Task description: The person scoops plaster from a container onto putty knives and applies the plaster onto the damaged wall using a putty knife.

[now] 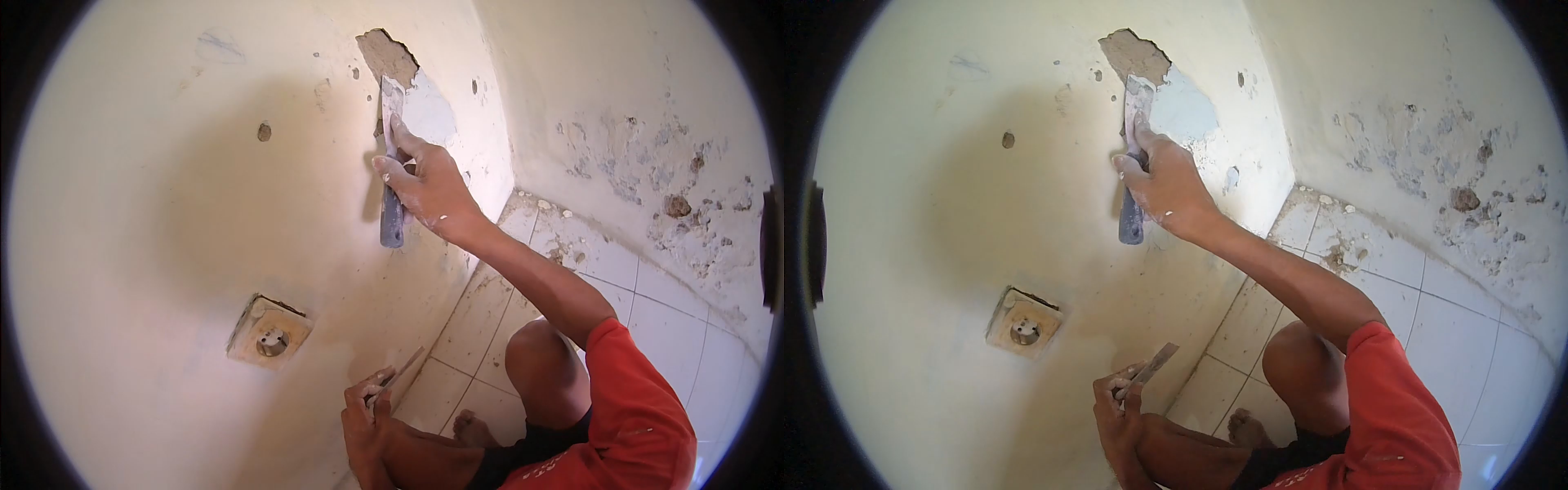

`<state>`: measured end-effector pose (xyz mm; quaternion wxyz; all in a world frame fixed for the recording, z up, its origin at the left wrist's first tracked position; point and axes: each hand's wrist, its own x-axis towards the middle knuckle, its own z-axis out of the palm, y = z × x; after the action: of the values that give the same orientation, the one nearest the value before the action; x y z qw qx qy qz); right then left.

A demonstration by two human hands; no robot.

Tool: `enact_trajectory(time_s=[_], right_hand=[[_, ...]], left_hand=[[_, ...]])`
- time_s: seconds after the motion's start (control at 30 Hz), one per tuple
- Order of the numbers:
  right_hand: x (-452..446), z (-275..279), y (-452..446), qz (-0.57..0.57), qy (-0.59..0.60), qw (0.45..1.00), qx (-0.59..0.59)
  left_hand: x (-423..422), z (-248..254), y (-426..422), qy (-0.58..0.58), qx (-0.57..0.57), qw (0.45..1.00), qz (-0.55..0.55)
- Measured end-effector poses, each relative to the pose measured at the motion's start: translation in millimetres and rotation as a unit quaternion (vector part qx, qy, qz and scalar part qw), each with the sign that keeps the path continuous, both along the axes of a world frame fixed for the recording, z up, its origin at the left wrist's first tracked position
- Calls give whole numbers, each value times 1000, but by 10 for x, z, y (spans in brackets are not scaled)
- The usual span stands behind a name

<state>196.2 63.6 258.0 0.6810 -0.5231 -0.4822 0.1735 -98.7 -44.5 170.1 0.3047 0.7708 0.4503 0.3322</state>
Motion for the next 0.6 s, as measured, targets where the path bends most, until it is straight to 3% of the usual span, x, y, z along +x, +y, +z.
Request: enact_trajectory(time_s=[0.33,0.4,0.6], right_hand=[[-132,-16,-284,38,-45,997,-53],[-153,-160,-369,18,-149,989,-18],[161,-125,-481,11,-18,999,-48]], left_hand=[[57,25,6,-12,-40,999,11],[95,34,4,-15,-44,999,12],[85,45,4,33,-26,999,-12]])
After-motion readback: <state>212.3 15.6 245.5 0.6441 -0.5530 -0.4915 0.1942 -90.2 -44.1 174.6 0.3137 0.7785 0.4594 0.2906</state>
